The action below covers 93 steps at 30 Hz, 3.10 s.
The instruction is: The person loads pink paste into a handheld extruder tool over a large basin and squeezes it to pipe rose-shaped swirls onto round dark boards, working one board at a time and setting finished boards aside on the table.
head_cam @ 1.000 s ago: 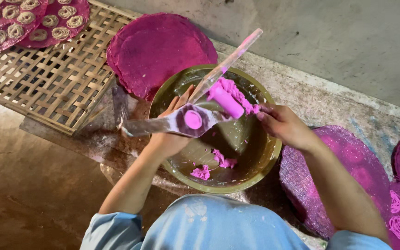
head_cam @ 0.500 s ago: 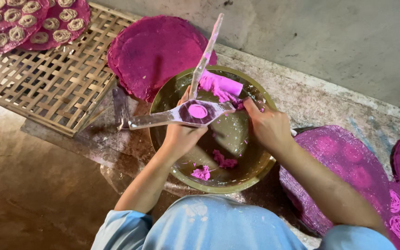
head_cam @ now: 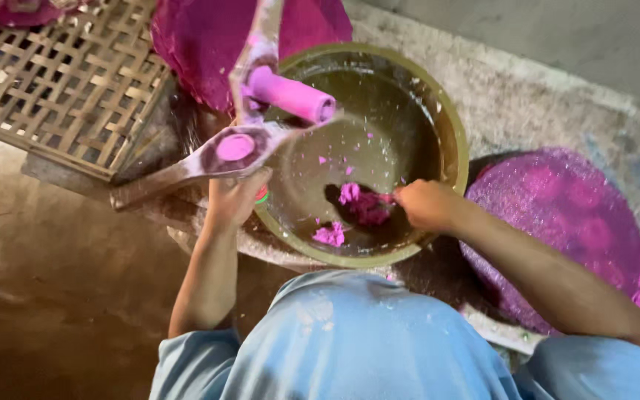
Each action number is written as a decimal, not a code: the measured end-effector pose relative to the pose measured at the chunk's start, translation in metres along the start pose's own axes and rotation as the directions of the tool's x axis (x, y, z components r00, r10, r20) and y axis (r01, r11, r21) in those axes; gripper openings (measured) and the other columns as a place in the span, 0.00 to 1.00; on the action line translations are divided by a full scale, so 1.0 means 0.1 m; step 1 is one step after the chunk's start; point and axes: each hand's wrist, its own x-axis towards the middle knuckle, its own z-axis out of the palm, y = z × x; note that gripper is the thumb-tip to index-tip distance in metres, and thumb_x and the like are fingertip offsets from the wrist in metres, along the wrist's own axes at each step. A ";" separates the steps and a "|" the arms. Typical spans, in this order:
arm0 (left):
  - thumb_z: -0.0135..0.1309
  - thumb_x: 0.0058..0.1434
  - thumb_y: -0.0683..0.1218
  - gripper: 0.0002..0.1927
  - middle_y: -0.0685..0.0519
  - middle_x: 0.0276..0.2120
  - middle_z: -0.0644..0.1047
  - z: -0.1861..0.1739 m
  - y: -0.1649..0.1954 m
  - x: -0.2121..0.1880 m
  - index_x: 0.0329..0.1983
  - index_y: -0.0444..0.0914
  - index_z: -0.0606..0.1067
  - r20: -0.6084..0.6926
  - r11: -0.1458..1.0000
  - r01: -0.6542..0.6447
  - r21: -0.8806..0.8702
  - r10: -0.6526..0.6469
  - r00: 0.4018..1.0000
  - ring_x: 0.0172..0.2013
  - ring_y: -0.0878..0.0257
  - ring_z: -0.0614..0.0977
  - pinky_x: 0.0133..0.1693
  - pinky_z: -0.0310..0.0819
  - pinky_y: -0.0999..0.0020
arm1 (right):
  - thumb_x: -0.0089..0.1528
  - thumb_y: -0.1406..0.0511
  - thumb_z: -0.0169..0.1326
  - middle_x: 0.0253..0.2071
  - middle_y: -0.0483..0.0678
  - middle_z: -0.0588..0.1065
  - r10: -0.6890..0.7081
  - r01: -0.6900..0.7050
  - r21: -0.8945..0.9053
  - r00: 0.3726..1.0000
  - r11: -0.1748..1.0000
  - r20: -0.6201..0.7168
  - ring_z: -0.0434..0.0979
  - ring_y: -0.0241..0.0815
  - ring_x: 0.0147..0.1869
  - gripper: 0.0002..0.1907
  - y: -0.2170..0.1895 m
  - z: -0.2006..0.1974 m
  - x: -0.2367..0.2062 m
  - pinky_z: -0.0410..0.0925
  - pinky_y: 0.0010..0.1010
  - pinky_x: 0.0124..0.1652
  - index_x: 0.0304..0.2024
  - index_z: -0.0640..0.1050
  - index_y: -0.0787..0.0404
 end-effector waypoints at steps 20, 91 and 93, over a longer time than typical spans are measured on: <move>0.67 0.56 0.51 0.17 0.47 0.37 0.81 2.44 0.61 -0.73 0.43 0.40 0.76 0.831 0.868 -0.416 0.272 0.007 0.557 0.41 0.51 0.84 0.43 0.76 0.60 | 0.67 0.49 0.54 0.77 0.64 0.56 0.044 0.711 0.595 0.628 0.375 -0.777 0.68 0.76 0.70 0.38 0.24 -0.33 -2.60 0.76 0.58 0.53 0.78 0.59 0.42; 0.46 0.68 0.59 0.28 0.50 0.46 0.81 4.52 -2.00 -0.42 0.67 0.43 0.65 0.616 0.742 0.670 -0.027 -0.515 0.596 0.26 0.66 0.71 0.19 0.52 0.73 | 0.68 0.41 0.40 0.40 0.48 0.80 0.215 -0.143 0.913 0.975 0.383 0.063 0.78 0.40 0.45 0.35 2.45 0.82 -3.99 0.71 0.33 0.45 0.47 0.80 0.64; 0.37 0.69 0.48 0.27 0.53 0.40 0.79 4.52 -2.16 -0.59 0.73 0.51 0.62 0.541 0.575 0.818 0.020 -0.694 0.475 0.25 0.69 0.77 0.22 0.66 0.72 | 0.68 0.41 0.40 0.41 0.48 0.80 0.229 -0.127 0.915 0.973 0.384 0.040 0.78 0.39 0.46 0.35 2.48 0.86 -3.98 0.71 0.33 0.45 0.49 0.79 0.64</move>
